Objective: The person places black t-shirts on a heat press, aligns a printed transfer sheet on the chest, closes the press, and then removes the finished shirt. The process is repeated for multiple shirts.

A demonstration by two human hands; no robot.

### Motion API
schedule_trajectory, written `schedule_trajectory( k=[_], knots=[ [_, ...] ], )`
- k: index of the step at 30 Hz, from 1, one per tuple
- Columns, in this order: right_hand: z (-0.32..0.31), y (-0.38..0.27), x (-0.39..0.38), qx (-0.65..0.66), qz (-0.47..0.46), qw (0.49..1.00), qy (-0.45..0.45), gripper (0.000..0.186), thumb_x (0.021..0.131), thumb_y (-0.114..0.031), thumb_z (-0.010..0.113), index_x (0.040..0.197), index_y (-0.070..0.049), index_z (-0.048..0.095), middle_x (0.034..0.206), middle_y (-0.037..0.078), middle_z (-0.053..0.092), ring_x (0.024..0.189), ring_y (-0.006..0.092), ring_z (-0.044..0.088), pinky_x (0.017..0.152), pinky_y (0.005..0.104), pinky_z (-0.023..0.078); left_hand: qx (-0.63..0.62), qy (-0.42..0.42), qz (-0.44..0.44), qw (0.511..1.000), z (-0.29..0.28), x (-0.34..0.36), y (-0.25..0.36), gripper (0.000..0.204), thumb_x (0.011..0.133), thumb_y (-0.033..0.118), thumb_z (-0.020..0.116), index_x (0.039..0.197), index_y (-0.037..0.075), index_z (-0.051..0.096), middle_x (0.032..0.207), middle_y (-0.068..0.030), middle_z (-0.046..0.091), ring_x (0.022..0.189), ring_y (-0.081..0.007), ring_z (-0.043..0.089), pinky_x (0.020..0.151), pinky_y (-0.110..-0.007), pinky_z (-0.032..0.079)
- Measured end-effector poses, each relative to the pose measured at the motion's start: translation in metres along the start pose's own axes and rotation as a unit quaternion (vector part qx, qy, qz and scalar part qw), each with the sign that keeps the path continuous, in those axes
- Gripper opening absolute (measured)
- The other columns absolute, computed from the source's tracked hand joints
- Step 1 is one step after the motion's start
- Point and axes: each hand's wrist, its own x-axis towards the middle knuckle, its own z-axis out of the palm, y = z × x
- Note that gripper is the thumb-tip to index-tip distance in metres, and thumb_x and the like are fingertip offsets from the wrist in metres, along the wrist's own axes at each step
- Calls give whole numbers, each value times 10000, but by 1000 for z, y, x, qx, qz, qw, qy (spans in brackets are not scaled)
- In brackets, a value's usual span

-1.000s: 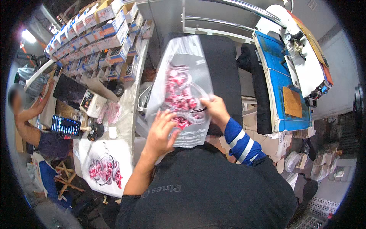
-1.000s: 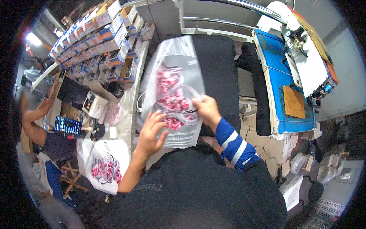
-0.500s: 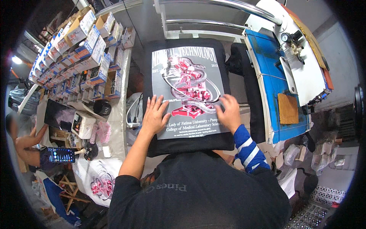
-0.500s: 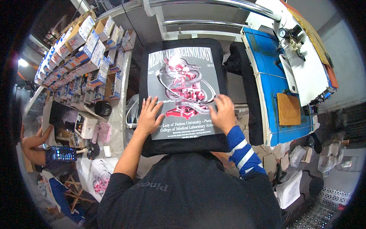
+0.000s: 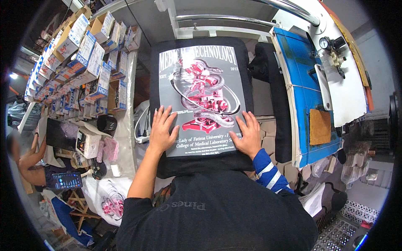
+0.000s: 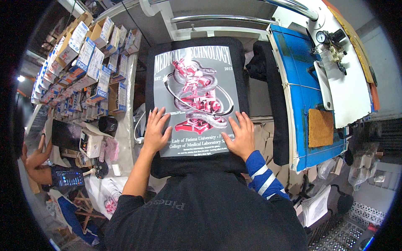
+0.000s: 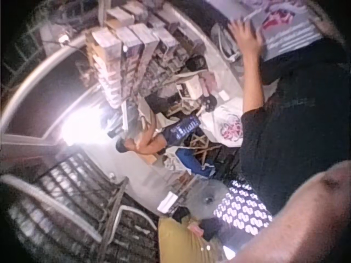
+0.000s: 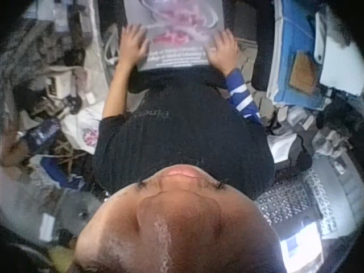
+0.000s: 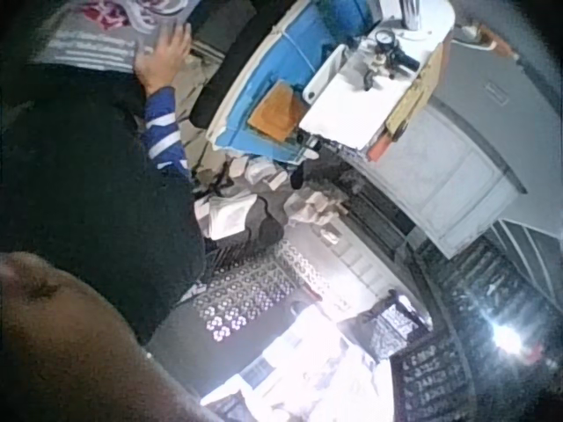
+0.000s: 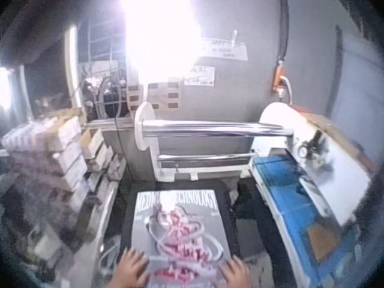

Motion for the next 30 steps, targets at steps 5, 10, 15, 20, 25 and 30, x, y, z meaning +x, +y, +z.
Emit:
schedule_trajectory(
  k=[5, 10, 15, 20, 25, 30],
  knots=[
    [3, -2, 1, -1, 10, 1000, -2, 624, 851, -428, 792, 1354, -84, 659, 1516, 207, 498, 1437, 439, 412, 1162, 558, 341, -11, 14, -3, 1000, 1, -3, -1, 523, 869, 176, 737, 1370, 58, 642, 1550, -182, 516, 1504, -425, 381, 1261, -574, 236],
    [2, -3, 2, 10, 12, 1000, 2, 619, 843, -428, 802, 1343, -91, 662, 1516, 206, 495, 1441, 438, 405, 1156, 553, 340, 42, 23, -24, 999, -7, 31, 8, 403, 849, 127, 724, 1238, 31, 682, 1416, -192, 603, 1401, -429, 487, 1230, -568, 295],
    [1, -3, 2, 10, 13, 1000, 1, 624, 824, -434, 817, 1330, -100, 670, 1503, 203, 508, 1439, 436, 409, 1154, 556, 340, 8, 138, 112, 984, 25, 176, 8, 297, 889, 128, 698, 1168, 26, 706, 1300, -177, 641, 1275, -393, 567, 1163, -568, 369],
    [-1, -3, 5, 18, 15, 1000, -2, 622, 803, -433, 831, 1313, -106, 690, 1484, 199, 526, 1431, 445, 414, 1150, 561, 347, 66, 111, 78, 989, 63, 265, -23, 306, 904, 142, 682, 1189, 32, 696, 1306, -175, 641, 1279, -383, 566, 1177, -573, 358],
    [-4, -2, 7, 24, 24, 999, -12, 621, 808, -428, 827, 1322, -108, 691, 1494, 192, 514, 1438, 442, 404, 1151, 562, 344, 97, 107, 118, 982, 75, 281, -43, 284, 902, 125, 672, 1163, 12, 672, 1378, -190, 626, 1353, -399, 534, 1200, -570, 349],
    [-5, -1, 8, 24, 27, 999, -26, 621, 816, -415, 820, 1343, -116, 682, 1505, 189, 503, 1454, 438, 381, 1157, 562, 332, 60, 101, 108, 987, 81, 284, -45, 279, 902, 100, 656, 1160, -4, 639, 1437, -225, 599, 1377, -428, 522, 1192, -577, 358]
  ],
)
